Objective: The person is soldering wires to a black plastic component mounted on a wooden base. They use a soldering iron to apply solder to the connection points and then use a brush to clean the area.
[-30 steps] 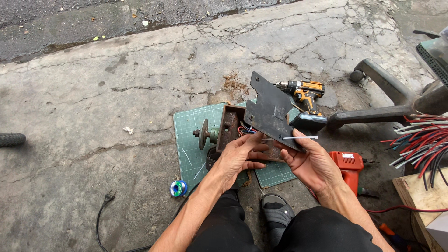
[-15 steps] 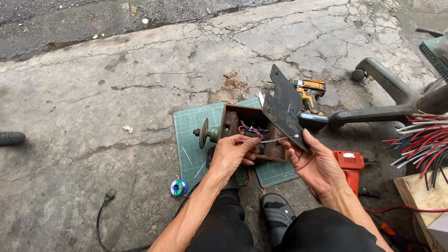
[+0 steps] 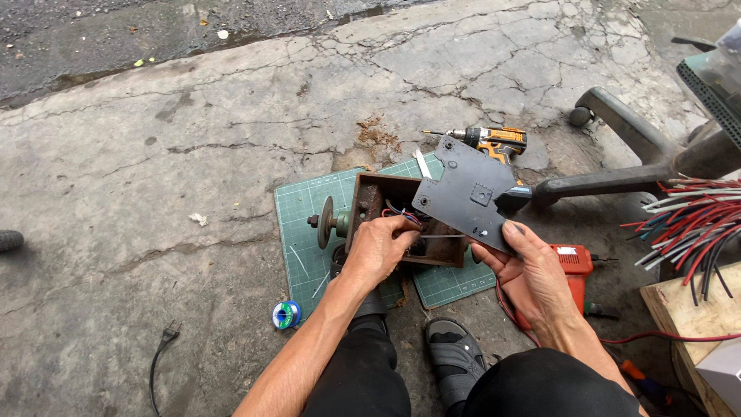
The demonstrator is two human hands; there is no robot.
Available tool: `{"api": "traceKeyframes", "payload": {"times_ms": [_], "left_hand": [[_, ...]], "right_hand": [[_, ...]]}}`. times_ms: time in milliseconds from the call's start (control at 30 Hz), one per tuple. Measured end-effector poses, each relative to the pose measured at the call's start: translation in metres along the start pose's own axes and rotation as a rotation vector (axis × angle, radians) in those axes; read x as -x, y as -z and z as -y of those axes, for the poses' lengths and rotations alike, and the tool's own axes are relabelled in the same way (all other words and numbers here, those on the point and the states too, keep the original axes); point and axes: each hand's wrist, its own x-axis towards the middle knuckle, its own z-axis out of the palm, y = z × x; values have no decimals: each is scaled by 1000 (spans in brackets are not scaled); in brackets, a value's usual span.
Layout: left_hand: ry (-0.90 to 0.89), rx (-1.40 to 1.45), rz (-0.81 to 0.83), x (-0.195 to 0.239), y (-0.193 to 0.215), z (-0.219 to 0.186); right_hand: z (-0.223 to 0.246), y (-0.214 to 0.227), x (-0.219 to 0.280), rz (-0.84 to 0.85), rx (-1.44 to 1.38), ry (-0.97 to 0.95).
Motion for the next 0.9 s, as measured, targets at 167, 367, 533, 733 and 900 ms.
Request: {"api": "traceKeyframes", "payload": {"times_ms": [167, 367, 533, 733, 900], "left_hand": [[-70, -147, -6, -14, -19, 23], [-129, -212, -77, -12, -19, 6], [18, -109, -175, -15, -12, 18], [130, -336, 35, -19, 6, 3], [190, -392, 220, -33, 9, 4]], "right_hand": [[4, 13, 5, -31, 3, 46], [9, 23, 6, -53, 35, 101], [14, 22, 9, -51, 31, 108], [7, 22, 4, -59, -52, 54], [-9, 39, -10, -68, -139, -5]]}}
